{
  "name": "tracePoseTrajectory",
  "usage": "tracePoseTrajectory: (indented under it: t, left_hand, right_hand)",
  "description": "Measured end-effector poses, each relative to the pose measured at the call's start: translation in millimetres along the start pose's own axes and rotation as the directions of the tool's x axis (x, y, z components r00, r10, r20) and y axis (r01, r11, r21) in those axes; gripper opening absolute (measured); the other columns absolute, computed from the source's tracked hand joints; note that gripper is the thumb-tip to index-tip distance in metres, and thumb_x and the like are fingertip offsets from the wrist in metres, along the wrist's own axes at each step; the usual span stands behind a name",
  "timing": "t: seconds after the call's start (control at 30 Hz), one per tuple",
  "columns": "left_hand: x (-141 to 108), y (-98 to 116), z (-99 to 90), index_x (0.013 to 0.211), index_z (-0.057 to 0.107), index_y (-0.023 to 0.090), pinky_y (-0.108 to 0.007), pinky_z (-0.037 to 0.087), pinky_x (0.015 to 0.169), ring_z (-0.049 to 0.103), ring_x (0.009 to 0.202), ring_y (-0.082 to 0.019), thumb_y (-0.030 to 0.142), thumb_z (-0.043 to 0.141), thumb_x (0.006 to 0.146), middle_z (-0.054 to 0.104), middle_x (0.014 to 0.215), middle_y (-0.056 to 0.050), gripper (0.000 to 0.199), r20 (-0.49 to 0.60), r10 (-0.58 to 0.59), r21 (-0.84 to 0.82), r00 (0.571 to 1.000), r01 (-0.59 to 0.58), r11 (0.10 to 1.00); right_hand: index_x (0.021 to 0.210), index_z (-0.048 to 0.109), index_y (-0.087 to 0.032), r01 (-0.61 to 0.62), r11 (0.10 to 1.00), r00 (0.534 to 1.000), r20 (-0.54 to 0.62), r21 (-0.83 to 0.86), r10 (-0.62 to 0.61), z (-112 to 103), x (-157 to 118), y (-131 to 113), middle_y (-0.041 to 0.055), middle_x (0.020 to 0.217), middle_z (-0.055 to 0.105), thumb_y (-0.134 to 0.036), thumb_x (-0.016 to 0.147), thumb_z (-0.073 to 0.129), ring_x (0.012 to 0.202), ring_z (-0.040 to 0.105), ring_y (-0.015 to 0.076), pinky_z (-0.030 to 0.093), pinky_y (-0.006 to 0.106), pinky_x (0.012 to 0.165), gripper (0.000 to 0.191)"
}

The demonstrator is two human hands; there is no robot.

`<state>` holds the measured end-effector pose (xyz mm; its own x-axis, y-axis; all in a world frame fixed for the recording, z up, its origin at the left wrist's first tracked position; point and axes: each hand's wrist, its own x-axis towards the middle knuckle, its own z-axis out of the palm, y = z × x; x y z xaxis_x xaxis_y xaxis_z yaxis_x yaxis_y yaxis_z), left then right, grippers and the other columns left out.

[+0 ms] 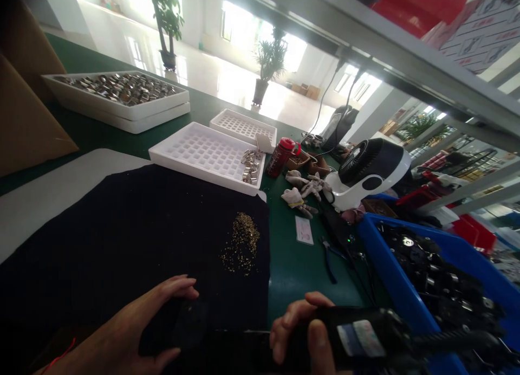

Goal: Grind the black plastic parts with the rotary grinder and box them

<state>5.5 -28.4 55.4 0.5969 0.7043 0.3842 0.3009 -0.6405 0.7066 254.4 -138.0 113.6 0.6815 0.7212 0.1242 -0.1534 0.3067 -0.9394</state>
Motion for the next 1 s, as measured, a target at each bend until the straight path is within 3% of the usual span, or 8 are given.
tracePoseTrajectory:
  t: [0.1, 0.2, 0.33, 0.7, 1.0]
  left_hand:
    - [0, 1, 2.0, 0.147, 0.047, 0.037, -0.018, 0.064, 0.1, 0.084, 0.108, -0.016, 0.01, 0.063, 0.069, 0.082, 0.121, 0.006, 0.084, -0.044, 0.024, 0.008, 0.999, -0.024, 1.0]
    - [-3, -3, 3.8, 0.148, 0.048, 0.037, -0.019, 0.065, 0.098, 0.085, 0.106, -0.018, 0.009, 0.065, 0.067, 0.082, 0.12, 0.006, 0.087, -0.045, 0.025, 0.021, 0.999, -0.024, 0.999]
    - [-8, -12, 6.8, 0.148, 0.049, 0.038, -0.024, 0.063, 0.101, 0.084, 0.11, -0.021, 0.01, 0.069, 0.064, 0.083, 0.124, 0.006, 0.091, -0.042, 0.011, 0.049, 0.999, -0.009, 0.999]
    - [-28, -34, 19.2, 0.154, 0.046, 0.038, -0.031, 0.063, 0.107, 0.079, 0.124, -0.026, 0.013, 0.072, 0.071, 0.08, 0.134, 0.003, 0.091, 0.0, -0.037, 0.049, 0.999, 0.037, 0.998]
    - [-29, -39, 22.8, 0.156, 0.047, 0.037, -0.028, 0.065, 0.103, 0.081, 0.118, -0.026, 0.015, 0.071, 0.073, 0.081, 0.13, 0.001, 0.089, -0.035, 0.019, -0.014, 0.999, -0.02, 1.0]
  right_hand:
    - [0.1, 0.069, -0.027, 0.152, 0.987, 0.975, -0.17, 0.057, -0.14, 16, 19, -14, -0.0082, 0.059, 0.055, -0.049, 0.091, 0.078, 0.041, 0.05, 0.0115, 0.051, 0.027, 0.044, 0.025]
    - [0.102, 0.067, -0.025, 0.279, 0.96, 0.905, -0.34, 0.018, -0.257, 34, 30, -11, -0.0096, 0.057, 0.052, -0.047, 0.086, 0.082, 0.043, 0.045, 0.0116, 0.051, 0.027, 0.047, 0.031]
    - [0.106, 0.066, -0.024, 0.328, 0.941, 0.826, -0.459, -0.079, -0.326, 49, 40, -2, -0.0096, 0.059, 0.052, -0.041, 0.088, 0.077, 0.047, 0.047, 0.0129, 0.055, 0.03, 0.053, 0.028]
    - [0.106, 0.065, -0.022, 0.335, 0.94, 0.807, -0.493, -0.068, -0.323, 51, 65, 13, -0.0099, 0.06, 0.052, -0.04, 0.09, 0.077, 0.047, 0.05, 0.0114, 0.053, 0.03, 0.054, 0.027]
    - [0.105, 0.065, -0.021, 0.314, 0.948, 0.82, -0.489, -0.051, -0.298, 50, 71, 20, -0.0099, 0.06, 0.052, -0.044, 0.088, 0.08, 0.047, 0.049, 0.0112, 0.053, 0.029, 0.052, 0.032]
